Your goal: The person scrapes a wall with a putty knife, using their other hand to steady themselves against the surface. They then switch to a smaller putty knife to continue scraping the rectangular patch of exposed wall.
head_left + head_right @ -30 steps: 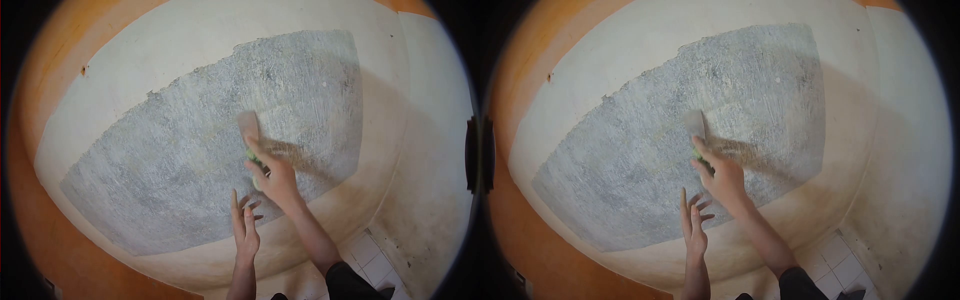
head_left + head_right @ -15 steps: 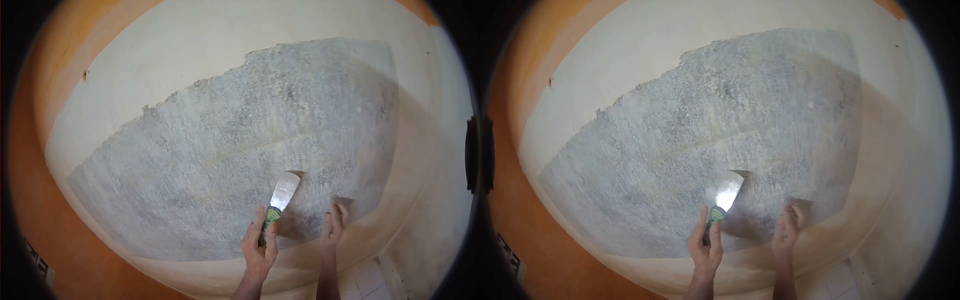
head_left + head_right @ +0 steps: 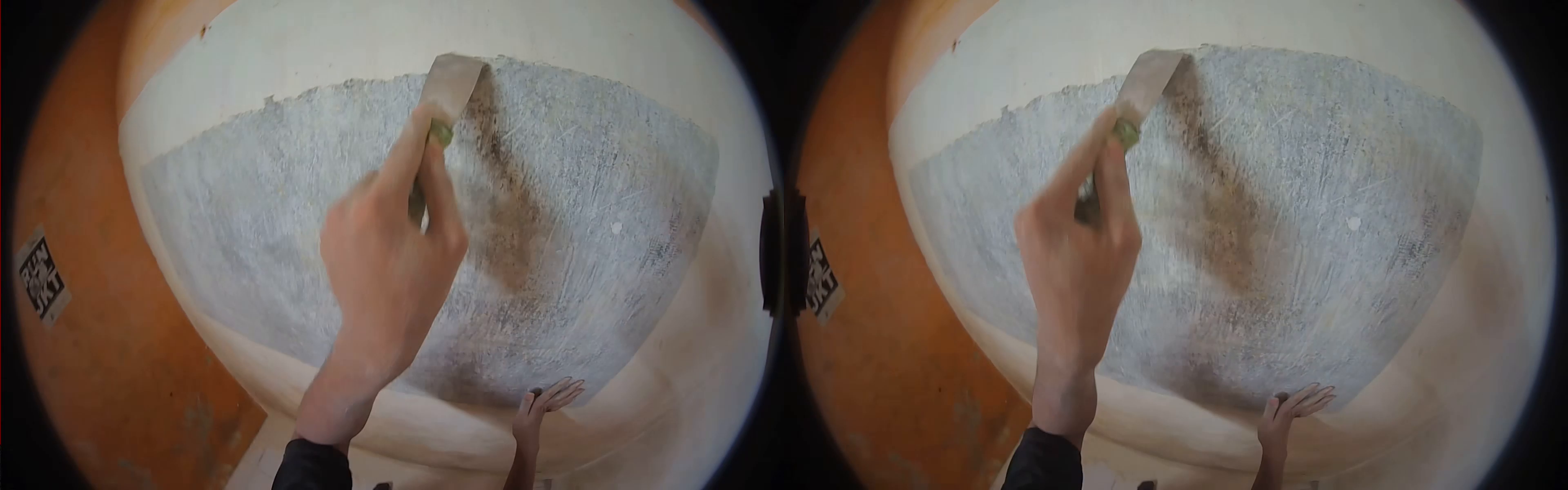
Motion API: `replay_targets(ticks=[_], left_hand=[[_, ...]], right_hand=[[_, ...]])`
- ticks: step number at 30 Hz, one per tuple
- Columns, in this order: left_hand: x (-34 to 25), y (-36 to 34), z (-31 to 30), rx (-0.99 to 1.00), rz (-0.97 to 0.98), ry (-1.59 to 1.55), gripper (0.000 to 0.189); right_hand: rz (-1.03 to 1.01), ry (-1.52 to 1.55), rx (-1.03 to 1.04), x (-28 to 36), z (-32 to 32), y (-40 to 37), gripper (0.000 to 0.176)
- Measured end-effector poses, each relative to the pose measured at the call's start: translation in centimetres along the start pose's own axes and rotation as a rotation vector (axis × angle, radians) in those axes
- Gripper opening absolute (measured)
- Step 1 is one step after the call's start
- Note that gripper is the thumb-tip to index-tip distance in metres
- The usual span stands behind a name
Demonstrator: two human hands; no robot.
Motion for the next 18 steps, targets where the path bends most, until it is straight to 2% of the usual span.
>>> replay_targets(ticks=[1, 3, 5, 7, 12, 15, 18], left_hand=[[-0.8, 0.3, -0.3, -0.03, -0.015, 0.036, 0.024], [-0.8, -0.5, -0.5, 0.028, -0.121, 0.004, 0.025], [0.1, -3.3, 0.3, 0.075, -0.174, 0.099, 0.032], [-0.2, -4.5, 0.7, 0.058, -0.118, 0.116, 0.036], [-2.5, -1.0, 1.4, 0.055, -0.074, 0.18, 0.031], [-1.4, -0.4, 2.2, 0.087, -0.093, 0.153, 0.032], [0.4, -1.6, 0.6, 0.045, -0.049, 0.172, 0.035]], right_hand=[[0.03, 0.01, 0.074, -0.3, 0.1, -0.4, 0.081], [0.017, 0.063, 0.08, -0.2, 0.0, -0.2, 0.086], [0.054, 0.049, 0.092, -0.4, 0.4, -0.3, 0.089], [0.059, 0.042, 0.118, -0.7, 0.5, -0.5, 0.09], [0.109, 0.02, 0.13, -0.9, 0.8, -0.5, 0.091], [0.132, 0.076, 0.18, -0.9, 0.6, -0.4, 0.096], [0.09, -0.001, 0.116, -0.7, 0.7, -0.4, 0.089]])
Point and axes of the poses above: each hand's wrist, its own y-axis towards the middle knuckle, its own z-axis out of the palm, x = y × z, the point moved 8 cm from there along y, towards the middle knuckle, and after that the axes turned 1 degree about y, right-handed, at the moved point
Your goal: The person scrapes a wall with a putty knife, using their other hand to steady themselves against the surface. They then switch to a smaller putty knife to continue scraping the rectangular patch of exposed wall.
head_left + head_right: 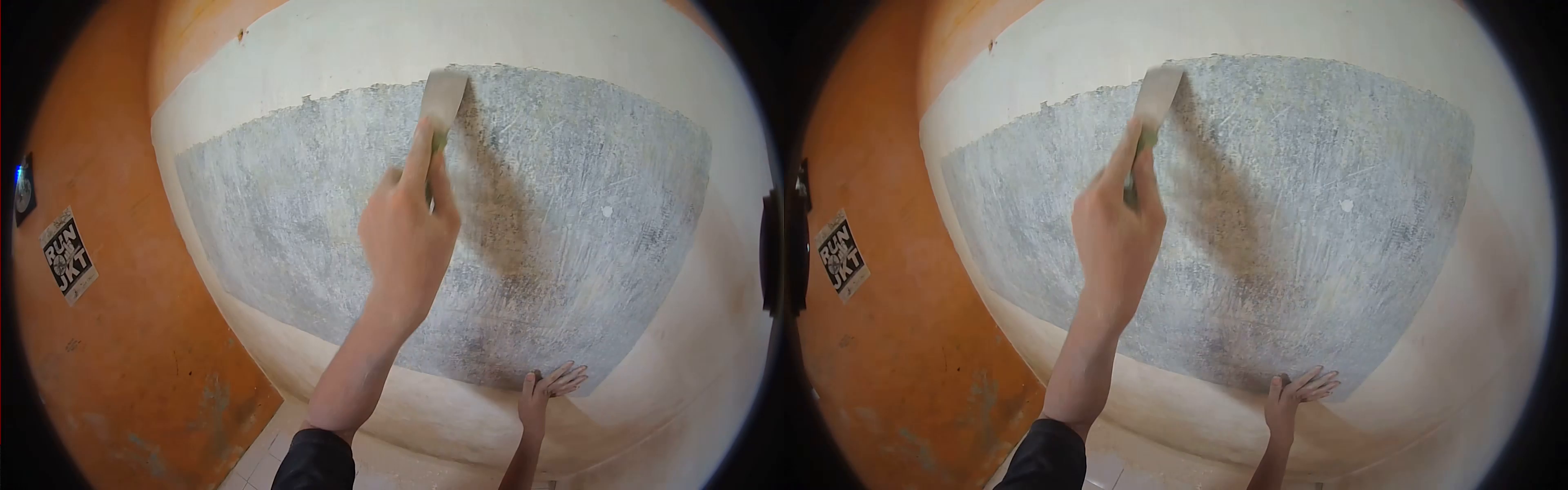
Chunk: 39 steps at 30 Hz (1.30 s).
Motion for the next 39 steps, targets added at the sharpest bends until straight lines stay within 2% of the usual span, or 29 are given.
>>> replay_targets(ticks=[1, 4, 7, 11, 13, 16, 19, 24, 26, 30, 32, 35, 37, 39], left_hand=[[0.8, -1.4, -0.7, 0.001, 0.002, 0.003, 0.035], [3.5, -4.2, -1.2, 0.148, -0.174, -0.086, 0.035], [2.7, -1.7, -2.0, 0.093, -0.079, -0.079, 0.034], [0.5, 2.4, -1.9, 0.072, -0.056, -0.015, 0.033], [0.3, 2.4, -2.1, 0.205, -0.15, -0.007, 0.033], [0.9, -1.0, -2.4, 0.108, -0.072, 0.073, 0.03], [0.5, 0.7, -1.4, 0.073, -0.095, 0.068, 0.03], [0.8, 0.6, -2.3, 0.111, -0.14, -0.016, 0.029], [1.0, -0.8, -2.3, 0.1, -0.127, -0.019, 0.029], [-0.1, 2.4, -2.4, 0.166, -0.199, 0.0, 0.03], [-0.4, 3.4, -2.6, 0.134, -0.157, -0.133, 0.029], [-0.2, 0.5, -2.6, 0.166, -0.156, -0.046, 0.029], [-0.4, 0.6, -1.9, 0.155, -0.182, -0.082, 0.03], [-1.2, 2.0, -2.5, 0.062, -0.13, -0.03, 0.029]], right_hand=[[0.009, -0.017, -0.011, 0.0, -0.1, 0.0, 0.09], [0.009, -0.04, -0.054, -0.1, 0.0, 0.2, 0.09], [0.005, -0.055, -0.052, -0.1, -0.2, 0.2, 0.091], [0.046, 0.0, -0.001, 0.1, -0.3, 0.1, 0.093], [0.02, -0.031, 0.002, -0.4, -0.1, -0.1, 0.092], [0.0, -0.066, 0.032, -1.2, 0.2, -1.2, 0.09], [0.019, -0.067, 0.063, -1.3, 0.4, -1.0, 0.09], [-0.026, -0.058, 0.059, -1.4, 0.6, -1.1, 0.093], [0.051, -0.031, 0.102, -1.5, 0.9, -1.0, 0.094], [0.052, -0.041, 0.117, -1.4, 0.9, -0.9, 0.095], [0.056, -0.025, 0.115, -1.0, 0.8, -0.8, 0.099], [0.025, -0.049, 0.098, -1.5, 1.0, -0.9, 0.095], [0.009, -0.059, 0.085, -1.7, 1.1, -1.0, 0.095], [-0.012, -0.074, 0.091, -2.0, 1.1, -0.9, 0.095]])
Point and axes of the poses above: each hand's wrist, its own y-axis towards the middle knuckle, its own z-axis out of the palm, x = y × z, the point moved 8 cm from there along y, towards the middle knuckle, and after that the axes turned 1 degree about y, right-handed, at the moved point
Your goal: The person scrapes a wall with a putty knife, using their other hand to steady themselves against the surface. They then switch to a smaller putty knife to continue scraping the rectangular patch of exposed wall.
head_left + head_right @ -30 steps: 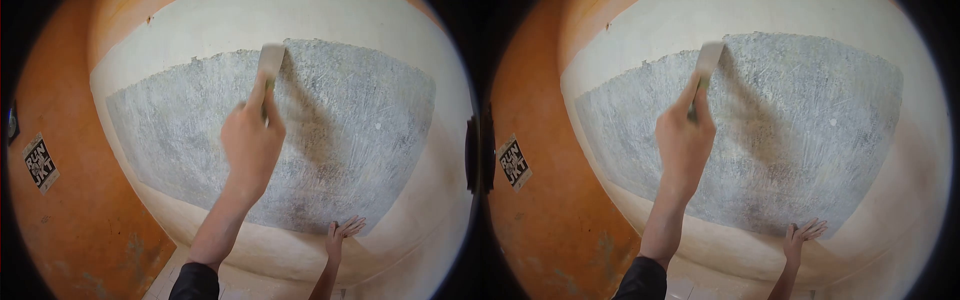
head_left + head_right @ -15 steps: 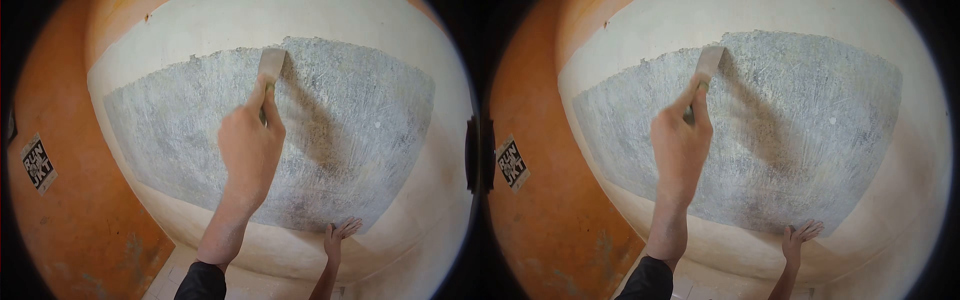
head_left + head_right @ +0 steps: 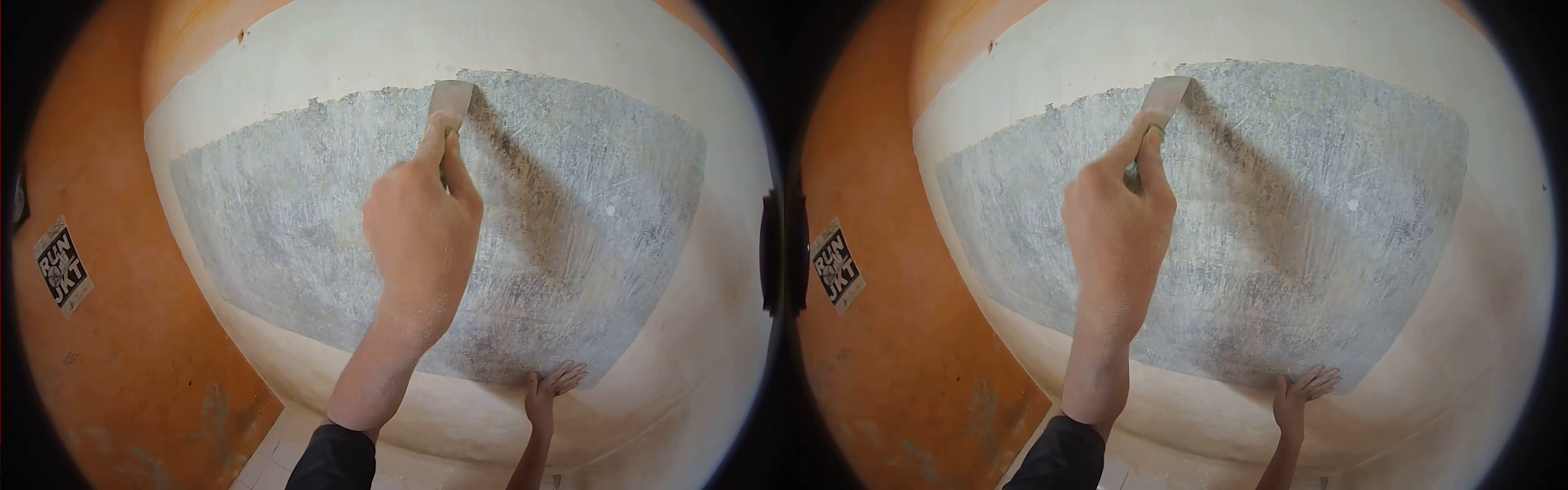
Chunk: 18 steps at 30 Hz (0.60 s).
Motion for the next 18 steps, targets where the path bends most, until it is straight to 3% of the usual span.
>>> replay_targets(ticks=[3, 6, 10, 12, 18], left_hand=[[0.8, 0.2, -0.3, 0.111, -0.1, -0.087, 0.027], [1.7, -1.9, 0.3, 0.081, -0.103, -0.033, 0.027], [0.2, 0.5, -0.5, 0.039, -0.06, 0.015, 0.028], [0.8, 0.3, -0.7, 0.127, -0.109, -0.064, 0.029], [1.0, 0.5, -0.5, 0.046, -0.106, -0.096, 0.028]], right_hand=[[0.003, -0.007, -0.008, 0.1, 0.3, -0.5, 0.095], [0.049, 0.049, 0.027, 0.2, 0.1, 0.0, 0.101], [0.04, 0.046, 0.042, -0.2, 0.3, 0.3, 0.102], [0.036, 0.049, 0.048, -0.3, 0.4, -0.3, 0.102], [0.056, 0.065, 0.088, 1.0, 0.3, -0.2, 0.103]])
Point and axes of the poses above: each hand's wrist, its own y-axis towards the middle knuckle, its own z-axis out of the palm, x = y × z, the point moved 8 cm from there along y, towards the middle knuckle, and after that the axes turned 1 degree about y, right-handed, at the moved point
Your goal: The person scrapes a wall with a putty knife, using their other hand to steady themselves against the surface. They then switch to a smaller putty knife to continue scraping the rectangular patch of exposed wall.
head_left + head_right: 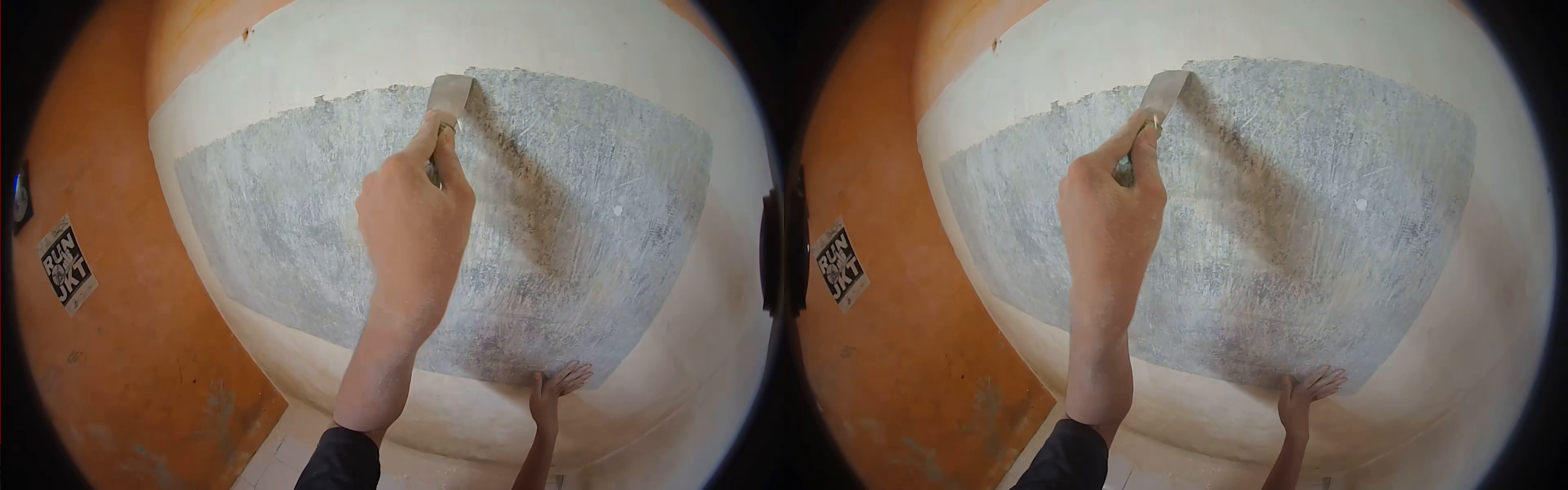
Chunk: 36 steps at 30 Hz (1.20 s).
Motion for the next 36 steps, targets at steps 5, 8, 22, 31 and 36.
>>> replay_targets(ticks=[5, 8, 22, 31, 36], left_hand=[[-0.1, 0.0, 1.6, 0.0, 0.038, 0.097, 0.029], [-0.9, 1.0, 0.9, -0.094, 0.053, 0.081, 0.03], [-0.8, -1.0, 1.4, 0.057, -0.018, 0.096, 0.03], [-0.3, -0.3, 1.8, -0.02, 0.014, 0.157, 0.029], [-0.6, -1.6, 1.1, 0.058, -0.002, 0.108, 0.03]], right_hand=[[-0.02, -0.044, -0.031, -1.0, 0.0, 0.3, 0.101], [-0.029, -0.054, -0.057, -0.9, -0.3, 0.1, 0.097], [-0.034, -0.073, -0.026, -1.5, 0.1, 0.2, 0.098], [-0.01, -0.092, 0.033, -1.4, -0.2, -0.2, 0.096], [-0.038, -0.058, 0.026, -0.6, -1.3, -0.5, 0.093]])
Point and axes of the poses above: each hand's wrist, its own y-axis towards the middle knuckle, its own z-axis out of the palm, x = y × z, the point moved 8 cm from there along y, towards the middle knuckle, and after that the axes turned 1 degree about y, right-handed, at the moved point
